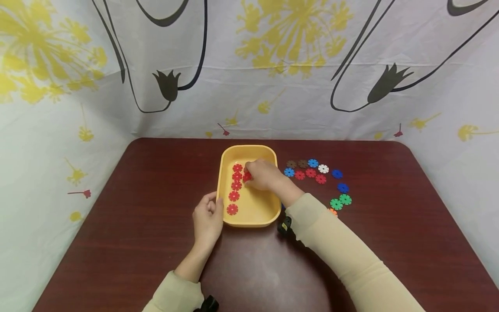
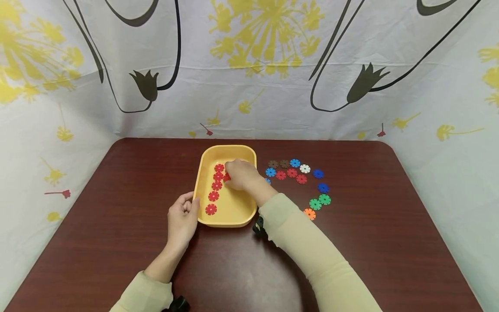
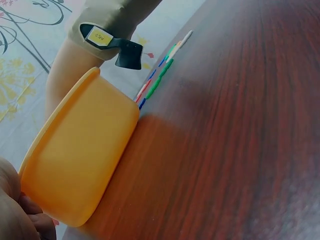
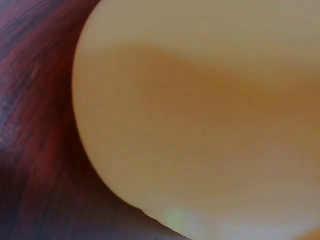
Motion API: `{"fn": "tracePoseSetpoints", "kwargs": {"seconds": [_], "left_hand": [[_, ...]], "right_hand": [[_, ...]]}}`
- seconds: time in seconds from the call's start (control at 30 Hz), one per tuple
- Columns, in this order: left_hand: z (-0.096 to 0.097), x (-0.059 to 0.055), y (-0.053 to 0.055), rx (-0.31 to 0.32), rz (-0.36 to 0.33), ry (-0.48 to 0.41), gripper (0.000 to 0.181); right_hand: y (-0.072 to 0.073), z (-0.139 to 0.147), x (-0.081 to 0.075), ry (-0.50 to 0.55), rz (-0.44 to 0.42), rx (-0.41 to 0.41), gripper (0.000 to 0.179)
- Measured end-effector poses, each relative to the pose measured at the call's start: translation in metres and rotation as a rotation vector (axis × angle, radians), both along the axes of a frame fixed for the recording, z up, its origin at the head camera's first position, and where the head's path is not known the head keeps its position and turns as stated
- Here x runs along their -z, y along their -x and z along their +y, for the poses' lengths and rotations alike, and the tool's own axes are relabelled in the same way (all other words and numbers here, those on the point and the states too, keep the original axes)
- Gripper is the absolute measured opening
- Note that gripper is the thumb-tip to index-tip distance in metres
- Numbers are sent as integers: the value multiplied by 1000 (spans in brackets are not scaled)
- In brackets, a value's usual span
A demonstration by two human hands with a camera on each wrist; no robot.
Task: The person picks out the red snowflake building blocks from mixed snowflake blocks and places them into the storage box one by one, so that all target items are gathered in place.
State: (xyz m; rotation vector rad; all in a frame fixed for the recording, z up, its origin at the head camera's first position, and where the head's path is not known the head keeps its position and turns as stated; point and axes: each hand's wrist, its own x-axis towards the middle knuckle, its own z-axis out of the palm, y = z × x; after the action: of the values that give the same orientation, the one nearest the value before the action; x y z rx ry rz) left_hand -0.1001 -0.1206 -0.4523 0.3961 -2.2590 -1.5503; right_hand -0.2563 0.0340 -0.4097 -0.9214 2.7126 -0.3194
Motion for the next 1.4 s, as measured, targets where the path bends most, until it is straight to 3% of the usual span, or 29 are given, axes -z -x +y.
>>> {"fn": "tracePoseSetpoints", "kwargs": {"seconds": [0.13,0.23,0.5,0.7,0.83,1.1,1.4], "left_hand": [[0,1,0,-1,1,1,25],[0,2,0,-2,-1,-3,25],[0,0,1,-2,2,-11,25],[1,0,2,1,11,-21,26],[1,0,1,3,8,-27,26],[0,-1,-1,2,11,-27,26],[0,0,-1,11,10,-25,25]], "right_hand": [[0,-2,3,-47,14,14,32],[1,-1,3,-10,25,10,31],[3,16,-7,350,39,-13,33],[8,40,-15,555,156,25,23],[10,62,-15,627,219,71,17],[15,107,-6,598,199,160,20],[14,141,16,336,24,236,17]]}}
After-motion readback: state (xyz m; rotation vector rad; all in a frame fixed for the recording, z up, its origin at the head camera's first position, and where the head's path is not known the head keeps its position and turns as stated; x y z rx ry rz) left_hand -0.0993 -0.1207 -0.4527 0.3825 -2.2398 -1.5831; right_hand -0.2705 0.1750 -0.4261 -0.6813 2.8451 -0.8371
